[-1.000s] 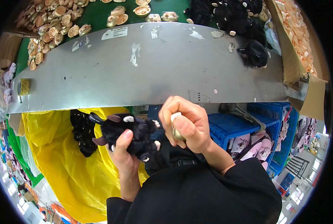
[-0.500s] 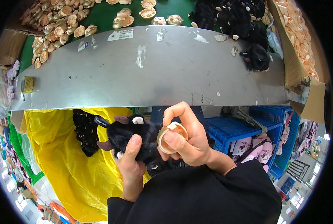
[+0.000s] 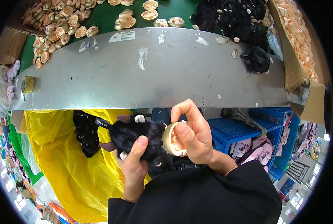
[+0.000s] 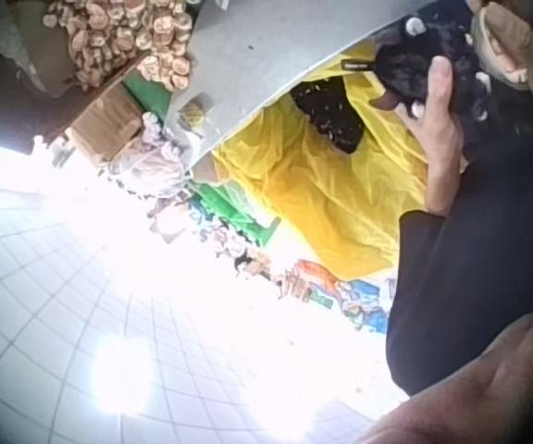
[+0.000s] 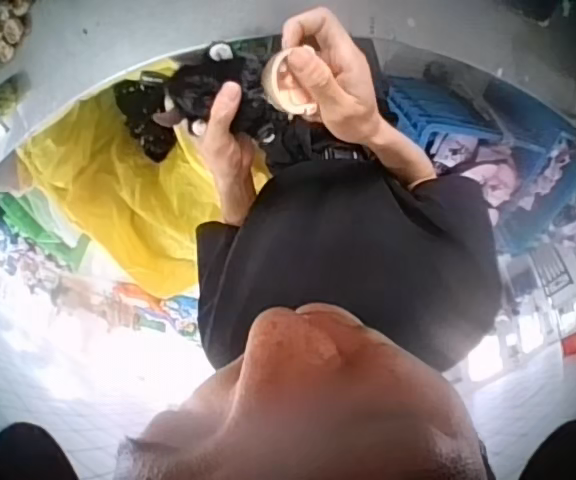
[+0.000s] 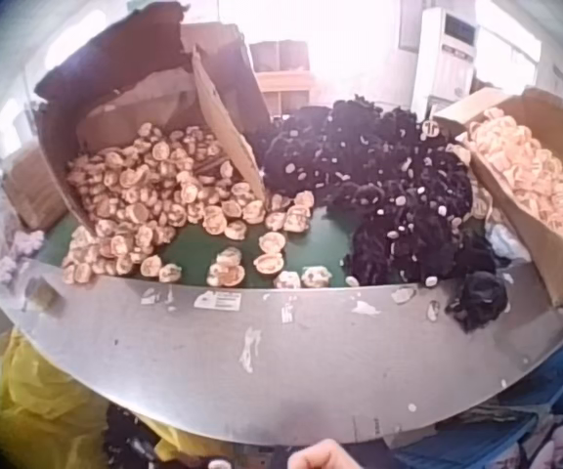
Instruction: The person repeatedly picks up small black plush toys and round beige components from a conveyor belt, inserts the components into the plush toys, and places the assembled items into a yellow bag. The process is continuous and repetitive.
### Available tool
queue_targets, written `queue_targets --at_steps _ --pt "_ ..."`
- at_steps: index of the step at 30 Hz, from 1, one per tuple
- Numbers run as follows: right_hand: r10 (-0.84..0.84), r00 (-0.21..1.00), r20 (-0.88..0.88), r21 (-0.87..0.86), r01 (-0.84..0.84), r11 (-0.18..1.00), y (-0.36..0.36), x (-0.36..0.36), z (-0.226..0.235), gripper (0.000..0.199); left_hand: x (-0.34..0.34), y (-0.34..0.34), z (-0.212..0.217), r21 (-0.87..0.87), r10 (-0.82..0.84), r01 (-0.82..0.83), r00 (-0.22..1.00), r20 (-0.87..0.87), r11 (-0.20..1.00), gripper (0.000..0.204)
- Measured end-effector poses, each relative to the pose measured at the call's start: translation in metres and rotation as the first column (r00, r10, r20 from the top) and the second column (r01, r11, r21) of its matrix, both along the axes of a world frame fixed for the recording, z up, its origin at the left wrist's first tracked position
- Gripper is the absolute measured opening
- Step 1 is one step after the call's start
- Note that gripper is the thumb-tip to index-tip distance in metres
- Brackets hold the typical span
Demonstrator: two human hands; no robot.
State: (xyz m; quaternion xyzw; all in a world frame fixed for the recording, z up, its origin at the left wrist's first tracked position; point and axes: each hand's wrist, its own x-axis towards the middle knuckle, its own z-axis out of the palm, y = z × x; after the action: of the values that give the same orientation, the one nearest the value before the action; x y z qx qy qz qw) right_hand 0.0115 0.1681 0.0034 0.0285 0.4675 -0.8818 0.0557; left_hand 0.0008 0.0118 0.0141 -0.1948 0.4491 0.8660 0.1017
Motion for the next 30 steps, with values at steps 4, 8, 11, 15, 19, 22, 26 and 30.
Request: queue_targets --at_steps 4,8,11,15,19,22,26,30 --pt "0.080 0.997 -0.012 0.022 -0.080 0.997 0.004 -0.008 0.011 0.033 -0.002 -0.001 -0.003 -0.038 0.018 -0.017 1.000 0.016 0.999 0.062" --pt "0.192 0.980 -0.050 0.069 -0.188 0.980 0.005 -0.013 -0.008 0.047 -0.002 -0.006 -0.008 -0.100 0.008 -0.002 0.998 0.067 0.995 0.061" --pt "0.166 0.985 -0.056 0.012 -0.165 0.986 -0.007 -0.017 -0.017 0.055 -0.004 -0.005 -0.010 -0.073 -0.004 0.007 0.999 0.042 0.997 0.060" --pt "0.290 0.955 -0.066 0.293 -0.260 0.920 0.001 -0.031 -0.009 0.041 -0.002 -0.005 -0.011 -0.131 0.024 -0.015 0.998 0.063 0.991 0.048" --pt "0.230 0.973 0.008 0.148 -0.229 0.962 -0.005 -0.026 -0.013 0.028 -0.001 -0.018 -0.012 0.061 -0.088 0.082 0.989 0.115 0.995 0.052" --pt "0.175 0.985 0.004 0.171 -0.173 0.970 -0.008 -0.026 -0.011 0.025 0.001 -0.023 -0.015 0.084 -0.137 0.129 0.987 0.088 0.988 0.049" --pt "0.160 0.976 -0.150 0.341 -0.101 0.935 -0.006 -0.029 -0.020 0.022 0.009 -0.021 -0.016 -0.039 -0.089 0.089 0.996 0.002 0.995 0.045" --pt "0.173 0.974 -0.148 0.335 -0.115 0.935 -0.005 -0.024 -0.017 0.020 0.010 -0.020 -0.011 -0.027 -0.091 0.091 0.996 -0.018 0.996 0.047"
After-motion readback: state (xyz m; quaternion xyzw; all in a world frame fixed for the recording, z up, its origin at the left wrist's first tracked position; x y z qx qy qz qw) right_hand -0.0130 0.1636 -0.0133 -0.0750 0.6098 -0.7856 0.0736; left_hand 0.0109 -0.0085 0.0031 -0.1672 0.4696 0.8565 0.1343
